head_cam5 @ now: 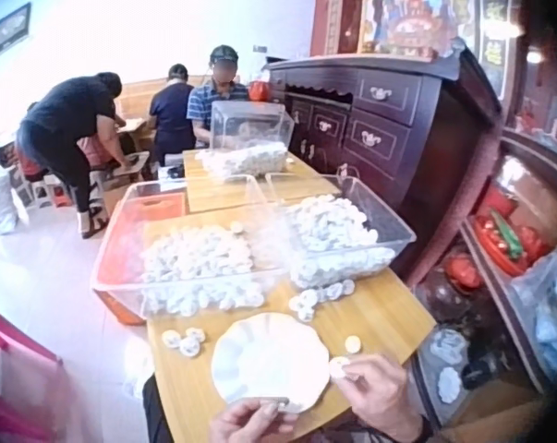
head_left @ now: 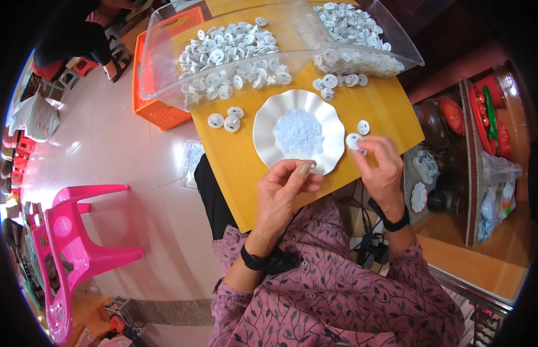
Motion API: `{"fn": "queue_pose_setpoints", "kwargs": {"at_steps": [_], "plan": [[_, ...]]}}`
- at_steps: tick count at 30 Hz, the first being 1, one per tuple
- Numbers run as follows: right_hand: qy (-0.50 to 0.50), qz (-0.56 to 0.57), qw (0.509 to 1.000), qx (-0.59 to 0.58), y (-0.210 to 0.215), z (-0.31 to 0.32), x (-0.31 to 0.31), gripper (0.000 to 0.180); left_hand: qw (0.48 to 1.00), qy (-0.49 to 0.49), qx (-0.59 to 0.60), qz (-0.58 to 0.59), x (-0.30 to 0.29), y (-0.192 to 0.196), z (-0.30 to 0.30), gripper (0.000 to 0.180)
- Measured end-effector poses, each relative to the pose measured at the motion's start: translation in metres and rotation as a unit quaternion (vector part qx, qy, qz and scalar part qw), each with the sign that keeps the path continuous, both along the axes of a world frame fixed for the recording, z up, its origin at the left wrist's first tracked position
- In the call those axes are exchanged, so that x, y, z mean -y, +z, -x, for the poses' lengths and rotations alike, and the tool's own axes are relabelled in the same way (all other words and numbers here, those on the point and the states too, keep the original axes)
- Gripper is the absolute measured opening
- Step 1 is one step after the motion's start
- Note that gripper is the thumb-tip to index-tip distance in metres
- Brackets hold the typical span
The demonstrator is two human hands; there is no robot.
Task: The person picks up a white plastic base and a small blue square, fits the square into the base, and places the assembled unit on the table. They repeat this process multiple times before eventually moving a plastic tray.
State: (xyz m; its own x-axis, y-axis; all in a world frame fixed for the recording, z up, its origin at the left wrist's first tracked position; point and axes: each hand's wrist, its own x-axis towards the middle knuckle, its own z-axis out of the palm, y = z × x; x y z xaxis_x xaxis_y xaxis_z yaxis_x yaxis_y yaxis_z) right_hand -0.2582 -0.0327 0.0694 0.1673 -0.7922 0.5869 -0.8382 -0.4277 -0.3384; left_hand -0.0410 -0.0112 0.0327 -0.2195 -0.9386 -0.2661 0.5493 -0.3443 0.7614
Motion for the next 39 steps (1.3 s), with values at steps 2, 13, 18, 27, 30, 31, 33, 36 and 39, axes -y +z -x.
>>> {"fn": "queue_pose_setpoints", "kwargs": {"at_steps": [2,13,18,27,30,31,33,36,39], "plan": [[0.033,-0.014,0.999,0.006,0.008,-0.020,-0.010,0.025,1.000,0.006,-0.027,0.005,0.000,-0.001,0.004,0.017],[0.108,-0.117,0.969,0.186,0.002,-0.074,-0.027,0.019,0.994,0.031,-0.100,0.034,-0.001,-0.014,0.001,0.018],[0.083,-0.143,0.956,0.243,-0.003,-0.078,-0.026,0.013,0.993,0.043,-0.098,0.040,-0.003,-0.010,0.004,0.019],[0.087,-0.231,0.883,0.398,-0.013,-0.075,-0.025,0.009,0.997,0.050,-0.015,0.050,-0.005,-0.009,-0.002,0.021],[0.085,-0.275,0.872,0.396,-0.005,-0.070,-0.025,0.010,0.996,0.048,0.040,0.065,-0.006,-0.008,-0.007,0.020],[0.087,-0.286,0.872,0.388,-0.005,-0.068,-0.025,0.009,0.994,0.040,0.070,0.075,-0.006,-0.007,-0.007,0.019],[0.090,-0.298,0.871,0.379,-0.005,-0.065,-0.026,0.008,0.991,0.042,0.091,0.086,-0.008,-0.006,-0.005,0.018],[0.092,-0.326,0.893,0.298,-0.007,-0.061,-0.026,0.007,0.987,0.043,0.116,0.106,-0.008,-0.005,-0.001,0.017],[0.113,-0.272,0.934,0.204,-0.010,-0.060,-0.026,0.013,0.987,0.037,0.115,0.110,-0.007,-0.006,-0.001,0.017]]}}
